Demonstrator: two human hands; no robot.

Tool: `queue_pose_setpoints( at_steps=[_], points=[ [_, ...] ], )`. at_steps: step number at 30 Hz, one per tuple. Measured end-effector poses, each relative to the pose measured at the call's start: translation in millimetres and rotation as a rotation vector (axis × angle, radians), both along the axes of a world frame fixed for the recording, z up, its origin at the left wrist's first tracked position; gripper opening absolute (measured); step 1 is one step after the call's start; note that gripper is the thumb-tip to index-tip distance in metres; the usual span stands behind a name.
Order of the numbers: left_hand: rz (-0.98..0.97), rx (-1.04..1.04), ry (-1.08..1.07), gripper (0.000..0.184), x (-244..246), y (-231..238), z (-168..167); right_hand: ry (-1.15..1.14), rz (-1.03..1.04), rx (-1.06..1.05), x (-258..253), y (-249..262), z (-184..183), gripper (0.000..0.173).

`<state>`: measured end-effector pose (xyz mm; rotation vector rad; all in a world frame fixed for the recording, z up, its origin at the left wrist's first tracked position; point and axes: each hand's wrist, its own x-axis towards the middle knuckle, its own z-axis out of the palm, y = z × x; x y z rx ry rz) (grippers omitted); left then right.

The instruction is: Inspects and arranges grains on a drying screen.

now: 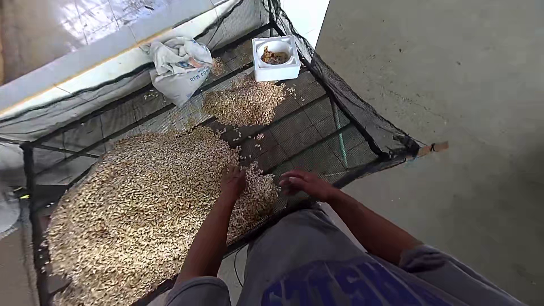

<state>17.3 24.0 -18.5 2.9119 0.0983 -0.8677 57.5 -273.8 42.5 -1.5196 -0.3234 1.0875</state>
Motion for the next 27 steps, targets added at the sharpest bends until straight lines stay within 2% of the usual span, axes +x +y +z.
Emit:
queue_pose_setpoints(
  at_steps=[3,5,8,10,12,15,17,18,19,20,22,24,26,27],
  points=[
    [0.020,-0.038,-0.081,0.030,-4,28,20,0.173,-0.098,0.101,-33,-49,-9,0.053],
    [0.089,-0.074,-0.082,0.030,-7,55,40,0.277,-0.244,0.095,-56,-89,-18,0.058],
    [0.277,-0.162,-0.157,0.031,-11,107,70,0.392,-0.561,-0.119,-79,-144,-50,0.049],
    [0.411,-0.182,-0.307,0.033,-14,140,86,0.460,-0.901,-0.328,-83,-163,-84,0.052],
    [0.530,-0.143,-0.362,0.042,-12,156,102,0.502,-1.215,-0.334,-71,-174,-110,0.060],
    [0.573,-0.113,-0.376,0.042,1,155,116,0.477,-1.457,-0.236,-28,-165,-127,0.074],
    [0.573,-0.140,-0.393,0.037,16,137,112,0.464,-1.602,-0.138,8,-145,-125,0.076],
    [0.561,-0.169,-0.386,0.035,26,124,105,0.435,-1.657,-0.073,24,-137,-125,0.071],
    [0.538,-0.207,-0.369,0.033,38,109,97,0.376,-1.673,-0.033,37,-130,-128,0.063],
    [0.504,-0.243,-0.335,0.033,51,93,88,0.320,-1.675,-0.084,48,-126,-134,0.056],
    [0.403,-0.277,-0.270,0.031,77,64,61,0.211,-1.569,-0.475,63,-124,-146,0.047],
    [0.343,-0.295,-0.243,0.028,103,36,30,0.119,-1.161,-0.995,69,-132,-160,0.046],
    [0.339,-0.305,-0.218,0.026,128,14,1,0.075,-0.830,-1.292,74,-135,-161,0.047],
    [0.350,-0.308,-0.207,0.027,137,5,-11,0.077,-0.753,-1.356,77,-134,-156,0.046]
  ],
)
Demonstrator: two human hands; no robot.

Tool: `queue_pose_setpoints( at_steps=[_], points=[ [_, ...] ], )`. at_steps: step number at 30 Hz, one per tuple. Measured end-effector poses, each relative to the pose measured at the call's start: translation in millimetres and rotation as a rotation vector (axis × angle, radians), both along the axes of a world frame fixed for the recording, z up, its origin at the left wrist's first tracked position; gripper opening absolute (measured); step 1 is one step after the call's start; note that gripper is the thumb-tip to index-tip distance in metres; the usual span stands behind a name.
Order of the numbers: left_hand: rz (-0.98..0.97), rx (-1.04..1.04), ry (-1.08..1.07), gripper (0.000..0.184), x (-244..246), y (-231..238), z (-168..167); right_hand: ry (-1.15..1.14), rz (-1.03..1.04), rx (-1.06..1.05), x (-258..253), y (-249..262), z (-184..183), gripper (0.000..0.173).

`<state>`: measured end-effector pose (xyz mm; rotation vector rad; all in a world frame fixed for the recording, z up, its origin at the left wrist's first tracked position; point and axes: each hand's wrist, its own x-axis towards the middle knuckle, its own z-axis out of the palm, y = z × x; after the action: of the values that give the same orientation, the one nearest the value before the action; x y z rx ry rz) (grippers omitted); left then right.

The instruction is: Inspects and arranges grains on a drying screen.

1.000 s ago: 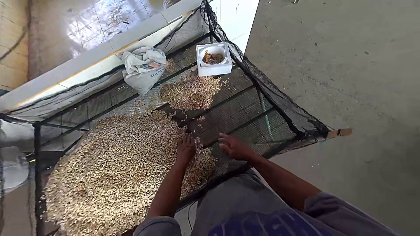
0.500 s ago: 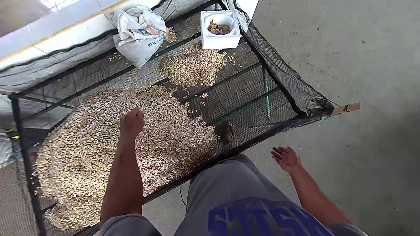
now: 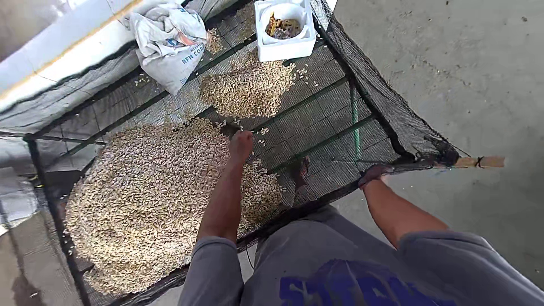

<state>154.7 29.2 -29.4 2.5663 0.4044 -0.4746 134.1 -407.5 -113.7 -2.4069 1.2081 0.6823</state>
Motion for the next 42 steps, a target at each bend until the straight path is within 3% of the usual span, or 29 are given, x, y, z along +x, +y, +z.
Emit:
queue_pose_setpoints(
  at_steps=[5,9,11,13,16,19,21,25,27,31,35,39,42],
  points=[
    [-0.014,0.098,0.116,0.029,23,-26,-20,0.322,0.254,-0.153,7,2,9,0.053],
    [-0.077,0.220,0.154,0.030,28,-29,-25,0.335,0.232,-0.169,9,2,6,0.056],
    [-0.020,0.159,0.150,0.030,28,-26,-19,0.353,0.234,-0.182,9,0,1,0.056],
    [0.196,-0.095,0.072,0.025,25,-22,-4,0.312,0.185,-0.162,8,-1,-4,0.056],
    [0.584,-0.701,-0.088,0.012,9,-18,16,0.215,0.074,-0.117,6,-1,-5,0.054],
    [0.676,-1.121,-0.253,0.020,-12,-16,36,0.044,-0.111,-0.059,5,0,-9,0.051],
    [0.657,-1.209,-0.316,0.024,-20,-15,45,0.115,-0.002,-0.103,6,0,-9,0.051],
    [0.590,-1.135,-0.307,0.022,-33,-14,46,0.196,0.104,-0.132,6,0,-5,0.053],
    [0.567,-0.979,-0.169,0.016,-34,-16,39,0.199,0.115,-0.140,8,-1,-7,0.054],
    [0.504,-0.718,0.140,0.022,-4,-35,37,0.169,0.058,-0.084,9,1,0,0.052],
    [0.593,-0.806,-0.063,0.024,84,-56,64,0.242,0.126,-0.084,10,-2,-2,0.055],
    [0.578,-1.090,-0.368,0.036,171,-61,111,0.270,0.175,-0.076,8,-2,0,0.051],
    [0.654,-1.093,-0.357,0.042,183,-62,111,0.081,-0.060,0.018,7,-1,3,0.046]
  ],
)
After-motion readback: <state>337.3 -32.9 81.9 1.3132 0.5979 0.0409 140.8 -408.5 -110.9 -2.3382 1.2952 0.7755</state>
